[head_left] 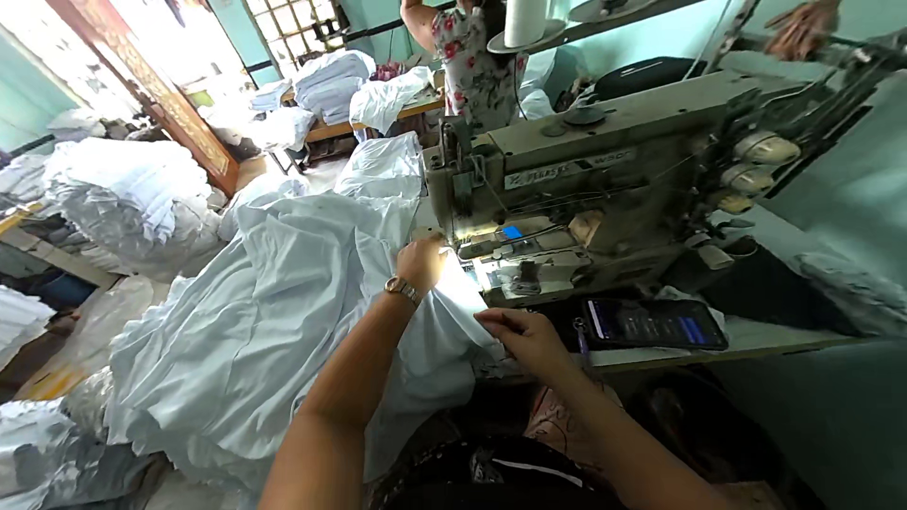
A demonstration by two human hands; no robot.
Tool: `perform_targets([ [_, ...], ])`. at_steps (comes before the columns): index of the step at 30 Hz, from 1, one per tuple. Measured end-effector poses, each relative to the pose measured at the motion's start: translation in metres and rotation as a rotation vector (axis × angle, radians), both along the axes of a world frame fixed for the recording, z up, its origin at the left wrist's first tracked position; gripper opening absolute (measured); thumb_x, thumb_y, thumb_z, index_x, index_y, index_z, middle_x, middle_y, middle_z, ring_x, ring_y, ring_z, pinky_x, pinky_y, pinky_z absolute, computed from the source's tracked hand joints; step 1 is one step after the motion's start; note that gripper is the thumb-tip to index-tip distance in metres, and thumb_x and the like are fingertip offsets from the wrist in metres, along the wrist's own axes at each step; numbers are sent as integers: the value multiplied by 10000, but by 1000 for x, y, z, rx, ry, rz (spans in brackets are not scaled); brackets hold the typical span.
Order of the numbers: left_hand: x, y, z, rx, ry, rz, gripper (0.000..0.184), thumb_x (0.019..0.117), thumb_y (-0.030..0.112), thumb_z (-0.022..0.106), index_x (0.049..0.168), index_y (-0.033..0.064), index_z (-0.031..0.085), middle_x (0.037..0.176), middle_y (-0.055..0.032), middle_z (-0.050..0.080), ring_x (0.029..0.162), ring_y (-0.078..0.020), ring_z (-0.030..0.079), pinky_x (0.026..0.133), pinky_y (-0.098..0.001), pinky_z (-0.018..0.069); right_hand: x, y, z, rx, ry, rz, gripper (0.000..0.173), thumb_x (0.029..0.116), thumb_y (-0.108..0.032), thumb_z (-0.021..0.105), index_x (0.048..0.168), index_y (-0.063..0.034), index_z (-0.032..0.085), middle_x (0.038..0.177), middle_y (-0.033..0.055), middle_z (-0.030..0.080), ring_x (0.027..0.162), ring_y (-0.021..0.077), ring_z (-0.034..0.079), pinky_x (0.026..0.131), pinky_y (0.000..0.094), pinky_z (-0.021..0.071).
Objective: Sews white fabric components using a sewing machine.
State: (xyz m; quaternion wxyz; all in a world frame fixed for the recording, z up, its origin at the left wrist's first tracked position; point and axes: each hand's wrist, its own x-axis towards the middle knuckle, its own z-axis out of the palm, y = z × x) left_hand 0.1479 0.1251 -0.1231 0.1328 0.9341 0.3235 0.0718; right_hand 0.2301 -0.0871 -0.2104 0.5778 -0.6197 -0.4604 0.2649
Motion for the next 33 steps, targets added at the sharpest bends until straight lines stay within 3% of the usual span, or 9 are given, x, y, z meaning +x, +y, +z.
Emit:
perform_targets([
  [5, 35, 26, -9, -116, -85, 115, 330, 884, 263, 759, 1052, -16, 706, 1084, -238, 703, 1073, -410, 666, 918, -634, 506, 7, 17, 4, -19, 72, -26, 231, 1021, -159, 600, 1178, -68, 742, 982, -2, 750, 627, 11, 625, 559, 190, 535],
  [9, 31, 30, -16, -88, -123, 73, 334, 893, 287, 752, 1015, -21, 711, 1057, -230, 706, 1060, -394, 669, 926, -614, 509, 2, 13, 3, -22, 108, 8, 236, 1021, -152, 604, 1196, -68, 738, 1008, -1, 752, 641, 17, 639, 577, 193, 551],
  [21, 47, 46, -19, -26, -295, 64, 426, 868, 238, 797, 1192, -9, 672, 1161, -221, 692, 1126, -362, 653, 996, -561, 497, 6, 38, -5, 51, 71, -87, 219, 1007, -139, 593, 1126, -50, 754, 931, -3, 749, 624, 8, 637, 572, 190, 555],
  [25, 13, 56, -16, -76, -461, -39, 423, 999, 173, 637, 1381, 14, 545, 1320, -203, 624, 1173, -312, 645, 999, -513, 528, 9, 40, -4, 52, 121, -78, 183, 986, -134, 630, 1080, -52, 763, 905, -4, 747, 635, 20, 649, 579, 200, 566],
  [27, -35, 44, -16, -156, -374, -115, 645, 938, 307, 722, 1460, 29, 466, 1422, -204, 544, 1282, -313, 573, 1050, -505, 500, 10, 40, -5, 55, 153, -61, 165, 974, -139, 657, 1069, -57, 764, 893, -10, 747, 648, 30, 663, 592, 204, 578],
  [29, -86, 22, -24, -177, -109, -180, 1080, 729, 375, 902, 1592, 64, 331, 1632, -234, 305, 1459, -410, 390, 1143, -572, 411, 11, 41, -6, 77, 177, -54, 158, 958, -137, 676, 1059, -53, 764, 864, -14, 738, 644, 28, 662, 590, 205, 581],
  [30, -105, 13, -26, -140, 42, -188, 1122, 727, 301, 908, 1628, 107, 267, 1670, -239, 213, 1466, -449, 366, 1135, -586, 414, 10, 42, -7, 85, 179, -56, 163, 950, -134, 683, 1064, -53, 766, 851, -13, 733, 637, 26, 655, 586, 204, 576],
  [31, -119, 7, -25, -39, 120, -182, 1028, 765, 143, 855, 1624, 142, 290, 1643, -259, 258, 1388, -489, 449, 1067, -605, 470, 10, 42, -8, 90, 173, -58, 175, 943, -139, 692, 1076, -58, 771, 840, -14, 731, 627, 22, 647, 578, 202, 570],
  [33, -137, 11, -17, 261, 54, -154, 787, 827, -81, 682, 1537, 193, 481, 1429, -283, 528, 1178, -511, 597, 916, -639, 537, 10, 42, -9, 99, 145, -66, 199, 938, -157, 708, 1103, -71, 777, 835, -17, 734, 612, 11, 629, 563, 190, 551],
])
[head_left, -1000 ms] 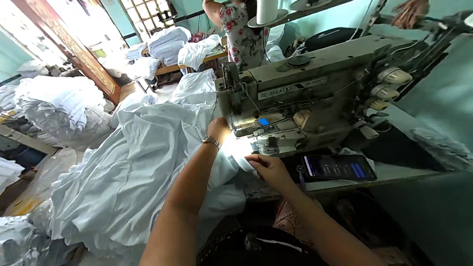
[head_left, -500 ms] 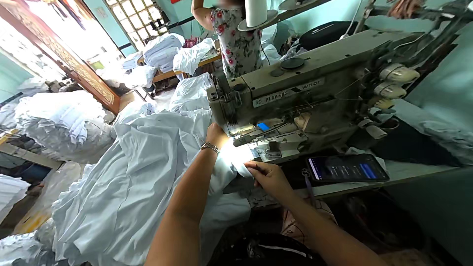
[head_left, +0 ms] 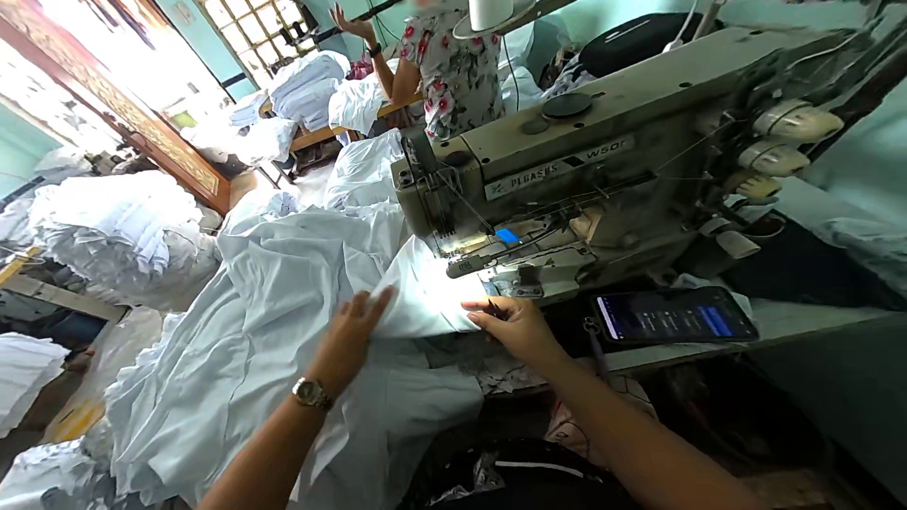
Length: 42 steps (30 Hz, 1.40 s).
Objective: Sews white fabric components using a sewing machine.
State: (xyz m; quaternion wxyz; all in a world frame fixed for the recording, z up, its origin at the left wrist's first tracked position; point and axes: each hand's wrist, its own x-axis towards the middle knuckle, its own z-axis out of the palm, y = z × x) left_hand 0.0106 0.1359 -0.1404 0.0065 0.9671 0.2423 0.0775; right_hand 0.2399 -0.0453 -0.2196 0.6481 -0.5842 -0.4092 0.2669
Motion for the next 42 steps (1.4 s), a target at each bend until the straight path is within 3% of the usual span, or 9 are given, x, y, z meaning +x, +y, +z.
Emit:
perform_targets([
  [2, -9, 17, 5, 222, -84, 9, 709, 849, -114, 624, 1470, 225, 575, 1361, -265, 598, 1128, -506, 622, 887, -660, 509, 0, 0, -2, -3, -60, -22, 209, 951, -176, 690, 1117, -86, 778, 858, -22, 739, 623, -4, 624, 575, 177, 543],
  [6, -9, 14, -14, -116, 304, 107, 883, 881, -7, 668, 1633, 241, 278, 1662, -254, 235, 1486, -502, 311, 1128, -719, 310, -2, -3, -2, -47, -138, -14, 238, 989, -206, 653, 1171, -104, 765, 971, 4, 755, 699, 13, 651, 640, 200, 559],
  [8, -7, 6, -10, -88, 214, 74, 883, 804, 9, 735, 1588, 223, 391, 1657, -233, 272, 1506, -489, 280, 1151, -741, 244, 1, -7, 0, -38, -194, -15, 269, 1024, -247, 609, 1197, -101, 756, 1021, 20, 759, 765, 24, 673, 704, 215, 570],
  [13, -10, -15, -6, -31, -213, -130, 510, 873, 193, 603, 1383, 194, 639, 1557, -155, 471, 1445, -393, 427, 1125, -628, 388, 22, -53, -6, 78, -348, -231, 264, 1061, -217, 548, 1172, -92, 753, 1037, 36, 746, 867, 65, 698, 796, 250, 597],
  [17, 9, -26, -3, 129, -368, -236, 286, 1009, 160, 513, 1163, 113, 750, 1256, -112, 699, 1161, -285, 662, 983, -469, 536, 61, -107, -5, 32, -487, -507, 226, 1027, -212, 592, 1085, -68, 756, 985, 48, 738, 837, 84, 695, 768, 291, 607],
  [21, 29, -29, 0, 154, -380, -299, 257, 1016, 135, 524, 1115, 89, 756, 1182, -108, 725, 1088, -258, 698, 906, -420, 580, 102, -164, 11, -326, -537, -751, 247, 1023, -228, 634, 1120, -25, 736, 1055, 168, 724, 938, 288, 708, 859, 525, 578],
  [26, 42, -30, 5, 177, -376, -342, 259, 1013, 148, 516, 1096, 96, 756, 1174, -98, 727, 1061, -256, 705, 888, -414, 585, 148, -218, -10, -887, -352, -855, 475, 1089, -384, 467, 1243, 16, 673, 1176, 341, 657, 1156, 545, 604, 973, 761, 411],
  [30, 47, -30, 0, 140, -367, -361, 257, 1021, 167, 517, 1077, 85, 754, 1178, -101, 723, 1069, -256, 701, 892, -429, 583, 151, -219, -34, -831, -184, -854, 451, 1093, -350, 448, 1230, 9, 685, 1142, 300, 680, 1106, 470, 644, 975, 690, 452],
  [42, 43, -24, -52, 61, -708, -288, 235, 988, 91, 533, 1068, 30, 745, 1166, -166, 705, 1105, -215, 681, 950, -317, 565, 153, -217, -37, -636, 223, -869, 306, 1056, -305, 575, 1242, -70, 636, 842, 48, 668, 548, 84, 515, 515, 264, 434],
])
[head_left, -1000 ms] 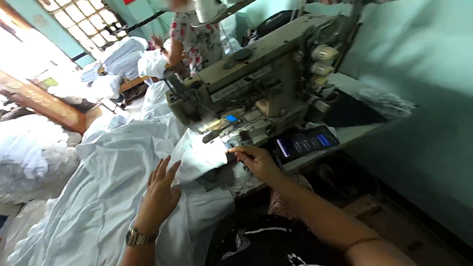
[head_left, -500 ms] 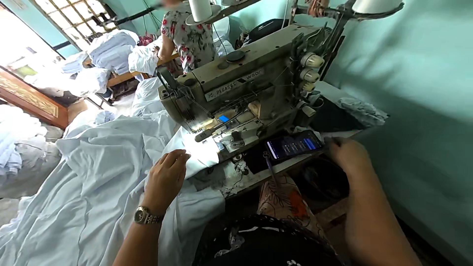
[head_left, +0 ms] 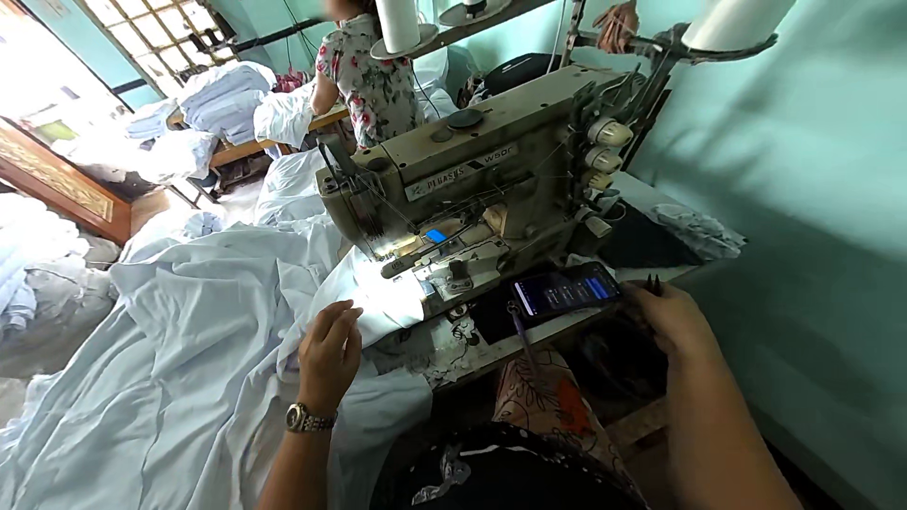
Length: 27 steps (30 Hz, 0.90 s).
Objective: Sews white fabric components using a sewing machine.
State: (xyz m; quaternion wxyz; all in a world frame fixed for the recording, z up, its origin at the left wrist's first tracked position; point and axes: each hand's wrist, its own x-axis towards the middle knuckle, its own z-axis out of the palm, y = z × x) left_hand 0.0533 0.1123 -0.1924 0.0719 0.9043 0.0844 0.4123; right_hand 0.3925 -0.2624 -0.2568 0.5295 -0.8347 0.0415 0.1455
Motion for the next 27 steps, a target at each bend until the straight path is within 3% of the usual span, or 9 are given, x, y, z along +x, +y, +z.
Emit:
perform_targets([
  [4, -3, 6, -35, -21, -139, 15, 218, 985, 81, 532, 1036, 11, 732, 1134, -175, 694, 1121, -214, 658, 991, -294, 532, -11, 3, -1, 62, -87, -31, 244, 1034, -235, 618, 1197, -58, 660, 853, 50, 673, 554, 79, 535, 509, 243, 443],
  [9, -6, 10, -35, -62, -193, 31, 201, 981, 59, 537, 1008, -4, 726, 1102, -170, 691, 1097, -198, 654, 972, -271, 532, -22, 14, 0, 44, -114, -3, 235, 1043, -229, 601, 1200, -71, 677, 882, 64, 696, 566, 96, 565, 527, 270, 477],
  [13, -6, 11, -38, -77, -175, 5, 203, 971, 46, 535, 1004, 0, 729, 1101, -160, 689, 1102, -189, 648, 975, -261, 528, -26, 23, 0, 23, -121, 8, 240, 1041, -220, 596, 1217, -76, 674, 868, 86, 641, 556, 118, 535, 529, 297, 483],
  [18, -6, 9, -37, -71, -171, 4, 199, 983, 55, 536, 1004, 1, 727, 1093, -161, 696, 1095, -186, 657, 968, -265, 534, -32, 25, 15, 30, -302, 6, 338, 994, -168, 647, 1315, -68, 604, 951, 146, 653, 678, 203, 588, 632, 419, 518],
  [22, -5, 10, -38, -74, -179, -5, 196, 984, 47, 536, 1004, -5, 724, 1087, -156, 697, 1094, -188, 656, 973, -265, 529, -34, 35, 28, 146, -430, 20, 397, 981, -153, 671, 1346, -68, 539, 929, 104, 641, 648, 139, 595, 593, 336, 536],
  [25, -5, 9, -38, -83, -171, 0, 201, 984, 51, 532, 1006, -3, 725, 1087, -158, 694, 1089, -185, 653, 968, -256, 525, -19, 41, 16, 65, -423, 35, 297, 1004, -155, 644, 1270, -37, 590, 910, 135, 645, 653, 192, 584, 617, 405, 522],
  [27, -5, 8, -38, -82, -170, 11, 207, 981, 52, 530, 1009, -7, 726, 1091, -165, 694, 1088, -186, 653, 965, -254, 525, -15, 44, 14, -90, -431, 65, 238, 1030, -160, 603, 1209, -11, 646, 938, 184, 682, 768, 287, 644, 741, 510, 532],
])
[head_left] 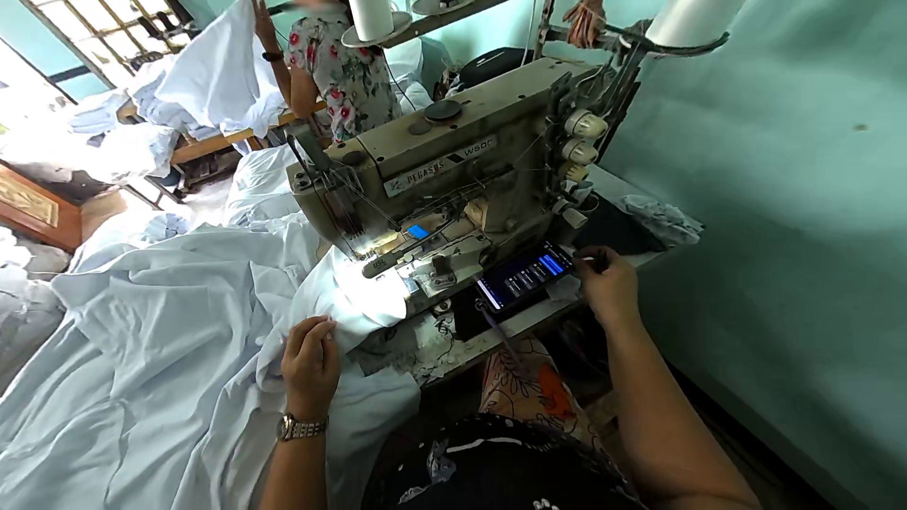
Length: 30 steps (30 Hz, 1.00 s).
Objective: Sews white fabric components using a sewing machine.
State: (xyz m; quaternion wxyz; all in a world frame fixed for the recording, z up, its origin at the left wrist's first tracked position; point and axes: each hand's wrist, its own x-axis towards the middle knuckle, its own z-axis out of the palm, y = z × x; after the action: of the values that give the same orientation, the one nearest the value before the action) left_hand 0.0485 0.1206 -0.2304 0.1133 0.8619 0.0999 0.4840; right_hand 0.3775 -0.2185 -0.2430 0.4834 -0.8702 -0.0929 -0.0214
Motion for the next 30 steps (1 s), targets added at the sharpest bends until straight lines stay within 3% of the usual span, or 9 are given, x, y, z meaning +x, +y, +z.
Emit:
perform_targets([
  [2, -1, -1, 0, 1, 3, 4, 208, 986, 54, 530, 1018, -16, 723, 1098, -174, 691, 1098, -197, 651, 974, -263, 523, -2, 1, -1, -158, 4, 22, 257, 1054, -164, 554, 1208, 0, 679, 1036, 250, 707, 975, 407, 686, 909, 621, 507],
  [4, 0, -1, 0, 8, 1, 14, 202, 988, 61, 537, 1013, -14, 724, 1094, -177, 688, 1092, -202, 649, 969, -263, 521, -6, 0, -1, -199, -24, 22, 270, 1068, -174, 529, 1200, -10, 698, 1075, 251, 711, 1045, 426, 678, 952, 635, 487],
  [9, -2, -2, 1, 33, -24, 85, 208, 988, 82, 553, 1081, -22, 706, 1145, -218, 657, 1122, -236, 629, 995, -298, 510, -17, -7, 4, -110, -160, 57, 255, 1051, -154, 559, 1215, -27, 707, 1128, 216, 710, 990, 373, 688, 887, 597, 522],
  [14, -3, -4, 2, 45, -39, 162, 230, 973, 105, 569, 1114, -24, 695, 1200, -250, 614, 1213, -270, 579, 1062, -315, 465, -25, -9, 9, -144, -295, 173, 196, 1013, -133, 623, 1129, -23, 735, 1001, 195, 725, 862, 335, 702, 797, 561, 558],
  [16, -3, -4, 2, 40, -46, 164, 231, 975, 113, 566, 1111, -23, 694, 1219, -254, 595, 1215, -261, 569, 1056, -300, 462, -28, -9, 11, -233, -293, 288, 211, 1012, -125, 612, 1153, -24, 732, 1018, 205, 718, 882, 362, 702, 801, 583, 561],
  [19, -2, -3, 1, 30, -43, 161, 240, 968, 121, 572, 1110, -27, 695, 1231, -268, 590, 1215, -288, 569, 1067, -331, 460, -42, 2, 7, -355, -256, 519, 291, 1016, -159, 573, 1261, -104, 719, 1149, 180, 725, 1004, 361, 714, 878, 593, 559],
  [21, -3, -3, 2, 28, -21, 181, 255, 957, 124, 570, 1113, -34, 695, 1231, -288, 597, 1217, -321, 574, 1068, -361, 463, -51, 12, 5, -402, -235, 591, 344, 999, -150, 569, 1319, -146, 694, 1187, 160, 723, 1020, 360, 715, 868, 598, 557],
  [25, -4, -4, 3, 22, -9, 226, 282, 956, 135, 574, 1150, -36, 685, 1255, -298, 584, 1241, -331, 558, 1076, -366, 452, -54, 23, 10, -505, -161, 525, 409, 995, -132, 560, 1394, -174, 640, 1171, 174, 723, 1019, 402, 706, 857, 630, 540],
  [30, -4, -1, 3, 34, -5, 264, 343, 939, 157, 579, 1199, -56, 644, 1278, -317, 565, 1274, -362, 535, 1102, -386, 429, -37, 9, 15, -486, -205, 453, 368, 992, -79, 564, 1335, -144, 683, 1167, 214, 713, 1041, 441, 694, 859, 662, 524],
])
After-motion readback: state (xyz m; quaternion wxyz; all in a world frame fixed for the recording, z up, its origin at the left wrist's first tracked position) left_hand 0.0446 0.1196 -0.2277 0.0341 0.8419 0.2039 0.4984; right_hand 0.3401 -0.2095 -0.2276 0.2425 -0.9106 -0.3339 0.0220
